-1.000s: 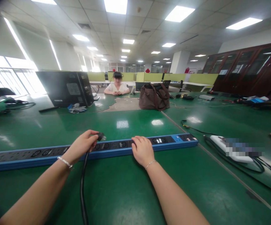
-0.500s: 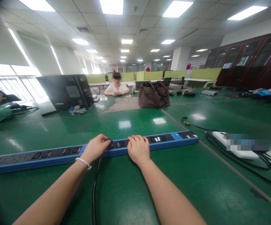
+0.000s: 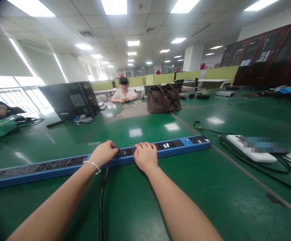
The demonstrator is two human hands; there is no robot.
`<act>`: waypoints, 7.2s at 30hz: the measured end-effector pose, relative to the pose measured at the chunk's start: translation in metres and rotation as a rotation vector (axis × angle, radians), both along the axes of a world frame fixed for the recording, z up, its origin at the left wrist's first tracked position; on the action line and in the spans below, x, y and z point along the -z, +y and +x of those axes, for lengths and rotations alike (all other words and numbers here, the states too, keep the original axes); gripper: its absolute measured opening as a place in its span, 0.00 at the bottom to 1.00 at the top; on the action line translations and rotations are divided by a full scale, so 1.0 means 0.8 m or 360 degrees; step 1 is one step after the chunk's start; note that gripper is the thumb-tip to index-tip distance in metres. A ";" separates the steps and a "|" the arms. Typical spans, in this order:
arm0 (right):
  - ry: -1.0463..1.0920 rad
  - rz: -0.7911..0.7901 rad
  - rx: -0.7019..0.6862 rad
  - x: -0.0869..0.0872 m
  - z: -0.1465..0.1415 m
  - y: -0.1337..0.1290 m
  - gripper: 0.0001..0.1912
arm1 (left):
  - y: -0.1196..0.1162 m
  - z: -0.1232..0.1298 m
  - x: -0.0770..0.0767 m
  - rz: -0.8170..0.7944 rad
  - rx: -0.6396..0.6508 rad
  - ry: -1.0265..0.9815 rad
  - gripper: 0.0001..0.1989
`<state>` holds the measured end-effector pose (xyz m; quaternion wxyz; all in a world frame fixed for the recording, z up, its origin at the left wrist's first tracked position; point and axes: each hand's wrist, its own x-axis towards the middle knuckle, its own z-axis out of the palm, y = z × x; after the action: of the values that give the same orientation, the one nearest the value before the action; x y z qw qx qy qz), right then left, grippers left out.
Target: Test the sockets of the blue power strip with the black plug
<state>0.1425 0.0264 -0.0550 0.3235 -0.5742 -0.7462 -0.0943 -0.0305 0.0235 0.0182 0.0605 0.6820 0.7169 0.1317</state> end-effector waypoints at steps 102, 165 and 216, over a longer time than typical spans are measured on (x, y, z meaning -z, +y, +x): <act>-0.0326 -0.0208 -0.0418 -0.003 -0.023 -0.015 0.26 | -0.020 0.038 0.006 -0.0061 -0.0057 0.0231 0.13; -0.0335 -0.0158 -0.0387 0.000 -0.025 -0.013 0.26 | -0.028 -0.139 -0.009 -0.0209 -0.0189 0.0081 0.14; -0.0327 -0.0160 -0.0388 0.000 -0.026 -0.013 0.26 | -0.034 -0.111 0.015 -0.0184 -0.0327 0.0309 0.16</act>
<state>0.1217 0.0160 -0.0547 0.2254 -0.4822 -0.8432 -0.0753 -0.1195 -0.0036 0.0060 0.0162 0.6099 0.7918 0.0291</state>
